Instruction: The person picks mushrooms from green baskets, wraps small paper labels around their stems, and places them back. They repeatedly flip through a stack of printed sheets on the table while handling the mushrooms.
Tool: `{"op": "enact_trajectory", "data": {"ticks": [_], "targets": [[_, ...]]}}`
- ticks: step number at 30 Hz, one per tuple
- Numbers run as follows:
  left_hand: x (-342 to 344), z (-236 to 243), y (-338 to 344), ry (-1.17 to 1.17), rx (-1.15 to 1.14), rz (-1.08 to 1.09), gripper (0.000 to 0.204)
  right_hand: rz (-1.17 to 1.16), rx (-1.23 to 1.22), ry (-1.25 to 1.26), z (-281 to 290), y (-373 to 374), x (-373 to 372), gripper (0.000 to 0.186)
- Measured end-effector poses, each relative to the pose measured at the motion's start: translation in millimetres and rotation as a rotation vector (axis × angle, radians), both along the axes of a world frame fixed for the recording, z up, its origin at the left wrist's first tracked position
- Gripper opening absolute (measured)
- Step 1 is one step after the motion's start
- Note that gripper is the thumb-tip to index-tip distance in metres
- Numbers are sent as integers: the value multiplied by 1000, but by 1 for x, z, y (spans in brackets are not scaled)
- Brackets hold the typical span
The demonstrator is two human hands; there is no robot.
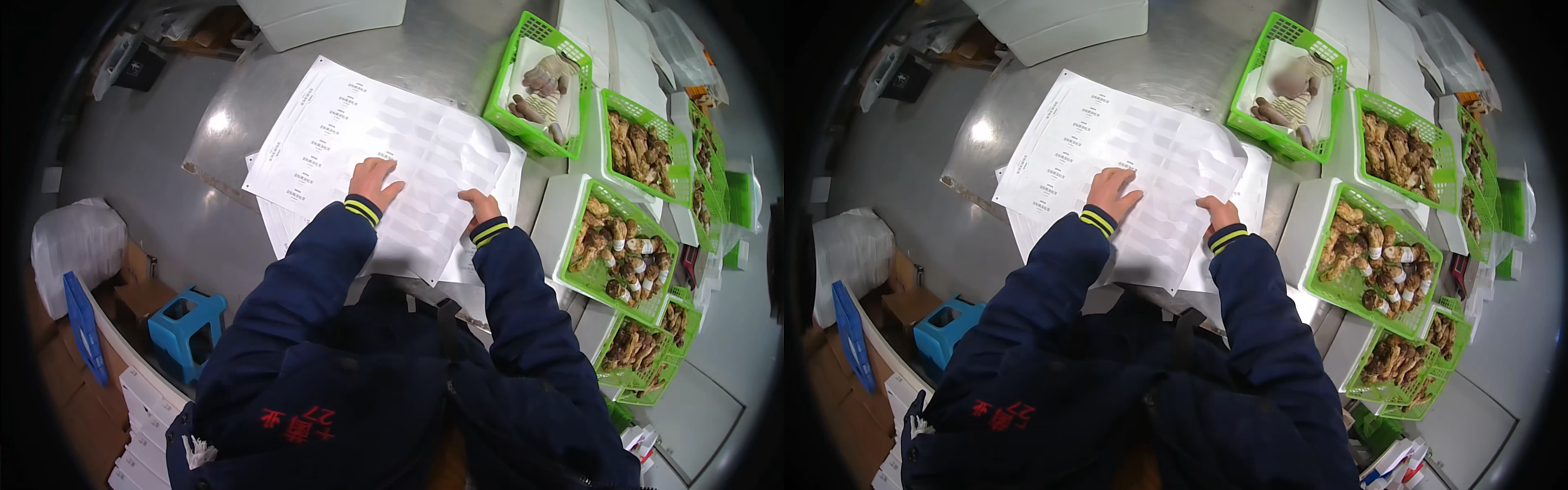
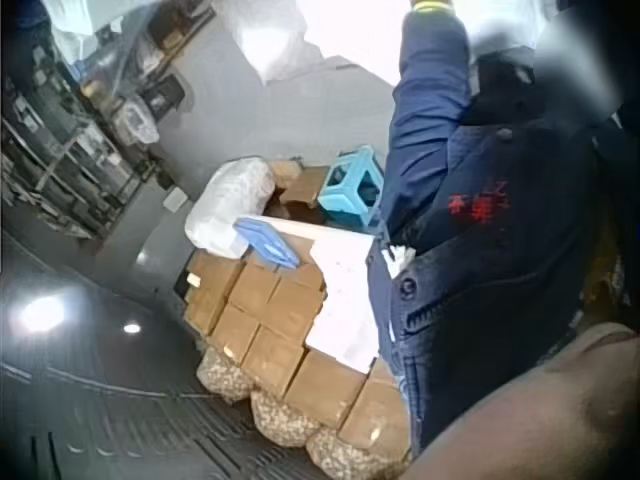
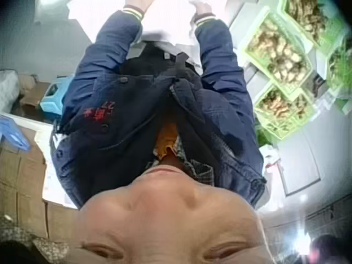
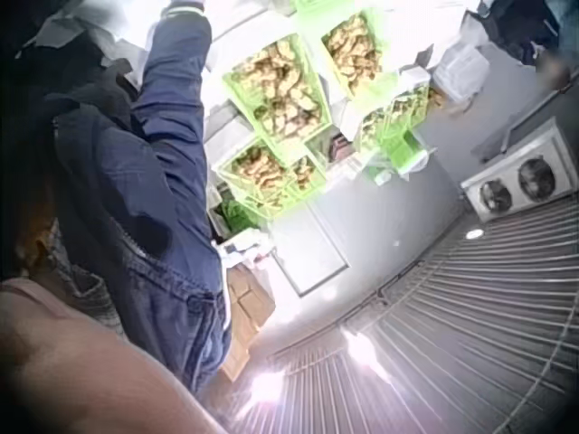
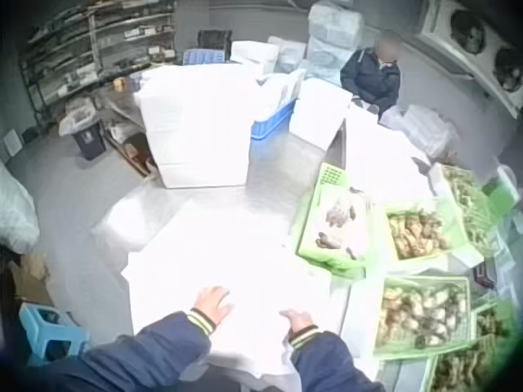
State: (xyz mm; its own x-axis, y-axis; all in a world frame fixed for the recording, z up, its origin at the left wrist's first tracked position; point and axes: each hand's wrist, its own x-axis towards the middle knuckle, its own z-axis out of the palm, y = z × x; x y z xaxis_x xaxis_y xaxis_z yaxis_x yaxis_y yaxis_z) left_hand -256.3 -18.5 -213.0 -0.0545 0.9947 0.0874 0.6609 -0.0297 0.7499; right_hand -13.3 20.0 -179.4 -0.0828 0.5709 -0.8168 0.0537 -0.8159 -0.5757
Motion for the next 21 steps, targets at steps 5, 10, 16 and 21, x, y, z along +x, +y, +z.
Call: {"op": "enact_trajectory", "data": {"ticks": [5,10,16,21], "targets": [[-1,-5,9,-61,13,-53,35,-414,-157,707,4,-13,-25,40],[0,-8,14,-73,-13,-73,28,-411,-91,580,-9,-5,-34,35],[13,3,24,197,21,-74,18,-435,-121,456,-30,-2,-27,32],[20,0,29,409,68,-136,6,-447,-88,408,-34,-3,-25,31]]}}
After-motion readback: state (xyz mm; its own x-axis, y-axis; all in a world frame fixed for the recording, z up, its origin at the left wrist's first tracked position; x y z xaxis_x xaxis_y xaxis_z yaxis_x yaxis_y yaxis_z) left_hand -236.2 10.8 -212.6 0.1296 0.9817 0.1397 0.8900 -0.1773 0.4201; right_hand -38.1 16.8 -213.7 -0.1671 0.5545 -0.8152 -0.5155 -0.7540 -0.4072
